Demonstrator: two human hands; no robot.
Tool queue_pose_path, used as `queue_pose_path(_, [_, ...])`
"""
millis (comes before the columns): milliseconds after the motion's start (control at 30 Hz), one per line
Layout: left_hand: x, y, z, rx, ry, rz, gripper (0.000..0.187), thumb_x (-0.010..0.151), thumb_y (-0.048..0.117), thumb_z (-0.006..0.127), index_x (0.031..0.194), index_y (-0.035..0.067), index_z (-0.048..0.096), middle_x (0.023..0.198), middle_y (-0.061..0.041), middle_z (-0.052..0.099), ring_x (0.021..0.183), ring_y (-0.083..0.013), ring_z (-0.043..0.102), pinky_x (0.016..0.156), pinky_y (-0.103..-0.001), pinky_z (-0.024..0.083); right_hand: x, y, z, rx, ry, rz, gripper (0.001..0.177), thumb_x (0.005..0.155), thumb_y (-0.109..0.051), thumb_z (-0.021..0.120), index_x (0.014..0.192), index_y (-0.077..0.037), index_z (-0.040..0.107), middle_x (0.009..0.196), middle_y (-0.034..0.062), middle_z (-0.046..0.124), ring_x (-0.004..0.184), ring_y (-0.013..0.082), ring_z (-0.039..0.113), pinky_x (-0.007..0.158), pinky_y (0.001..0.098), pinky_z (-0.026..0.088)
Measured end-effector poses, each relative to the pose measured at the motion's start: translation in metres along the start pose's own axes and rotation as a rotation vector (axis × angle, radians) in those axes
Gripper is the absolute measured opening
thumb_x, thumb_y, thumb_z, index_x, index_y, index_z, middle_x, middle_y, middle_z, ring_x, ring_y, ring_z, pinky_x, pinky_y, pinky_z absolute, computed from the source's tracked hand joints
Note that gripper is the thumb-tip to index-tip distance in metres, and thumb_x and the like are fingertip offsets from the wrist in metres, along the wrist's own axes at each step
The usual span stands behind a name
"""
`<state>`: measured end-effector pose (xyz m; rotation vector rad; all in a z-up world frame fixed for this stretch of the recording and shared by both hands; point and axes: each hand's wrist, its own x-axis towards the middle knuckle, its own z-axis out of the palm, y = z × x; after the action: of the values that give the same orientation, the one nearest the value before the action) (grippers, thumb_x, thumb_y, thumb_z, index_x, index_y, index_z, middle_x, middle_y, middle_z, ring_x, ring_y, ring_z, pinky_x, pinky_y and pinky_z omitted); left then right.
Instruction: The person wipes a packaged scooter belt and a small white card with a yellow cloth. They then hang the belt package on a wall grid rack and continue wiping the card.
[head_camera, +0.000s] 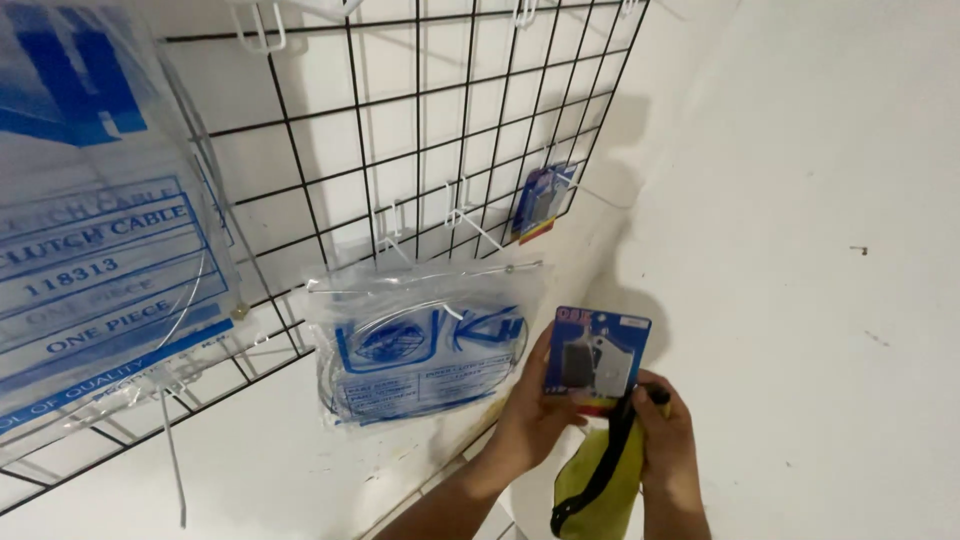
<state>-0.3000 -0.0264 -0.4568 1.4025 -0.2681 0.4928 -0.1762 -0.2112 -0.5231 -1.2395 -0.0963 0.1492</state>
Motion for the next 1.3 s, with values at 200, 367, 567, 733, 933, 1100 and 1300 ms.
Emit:
queue_pose_path(200, [-0.057,0.007,-0.042,-0.169,-0.003,-0.178,0.083,0.094,-0.008,0.052,0.164,0.015,0.012,0.142,-0.025,0.057,0.093,-0.0224,0.066,0.063,-0.026,0.058,-0.062,0.026,-0.009,-0.011,0.052,-0.095,0.048,0.105,-0.034,0.052,0.137,0.001,0.057,0.090,0.0139,0.062,0.074,0.0211,0.058,0.064,0.0333,0.051])
queue_pose_path(367, [-0.088,0.004,-0.056,-0.044,-0.127,-0.332,0.085,0.093,0.005,0.059,0.163,0.016,0.012,0.132,-0.020,0.066,0.081,-0.0174,0.068,0.062,-0.026,0.059,-0.129,0.029,0.036,0.217,-0.039,-0.282,0.050,0.113,-0.033,0.040,0.147,0.003,0.048,0.094,0.0127,0.063,0.078,0.0190,0.061,0.073,0.0328,0.050])
queue_pose_path(567, [-0.128,0.000,-0.070,-0.071,-0.176,-0.355,0.078,0.095,0.002,0.057,0.161,0.014,0.019,0.143,-0.021,0.055,0.100,-0.0226,0.067,0.076,-0.031,0.059,-0.199,0.063,0.060,0.176,0.217,-0.031,0.045,0.100,0.000,0.046,0.144,0.010,0.051,0.125,0.0262,0.062,0.106,0.0345,0.059,0.095,0.0456,0.046])
queue_pose_path(733, [-0.165,0.005,-0.088,0.023,-0.222,-0.122,0.073,0.097,0.002,0.051,0.159,0.002,0.012,0.145,-0.025,0.051,0.114,-0.0316,0.063,0.090,-0.038,0.054,-0.239,0.063,0.092,-0.183,0.265,-0.080,0.068,0.076,0.017,0.063,0.141,0.000,0.048,0.121,0.0245,0.066,0.104,0.0333,0.064,0.094,0.0432,0.051])
queue_pose_path(933, [-0.215,0.024,-0.092,0.051,-0.167,-0.053,0.075,0.100,0.017,0.049,0.159,0.000,0.005,0.145,-0.023,0.035,0.122,-0.0325,0.049,0.097,-0.042,0.046,-0.293,0.120,0.095,-0.143,0.268,-0.235,0.042,0.079,0.010,0.073,0.113,-0.002,0.053,0.101,0.0148,0.067,0.085,0.0215,0.063,0.080,0.0334,0.055])
queue_pose_path(1100, [-0.285,0.037,-0.085,-0.048,-0.248,-0.075,0.090,0.103,0.054,0.041,0.159,-0.001,-0.003,0.159,-0.028,0.015,0.138,-0.0447,0.030,0.111,-0.059,0.026,-0.401,0.120,0.135,-0.556,0.262,-0.268,0.040,0.078,-0.002,0.070,0.118,0.000,0.068,0.110,0.0109,0.071,0.088,0.0193,0.065,0.078,0.0310,0.053])
queue_pose_path(1300, [-0.352,0.089,-0.102,-0.719,-0.194,-0.571,0.089,0.092,0.073,0.026,0.155,0.011,0.038,0.141,-0.014,0.053,0.126,-0.0185,0.048,0.108,-0.040,0.037,-0.480,0.126,0.149,-0.921,-0.067,-0.608,0.041,0.102,-0.028,0.045,0.122,0.003,0.065,0.143,0.0233,0.060,0.136,0.0364,0.056,0.128,0.0595,0.007])
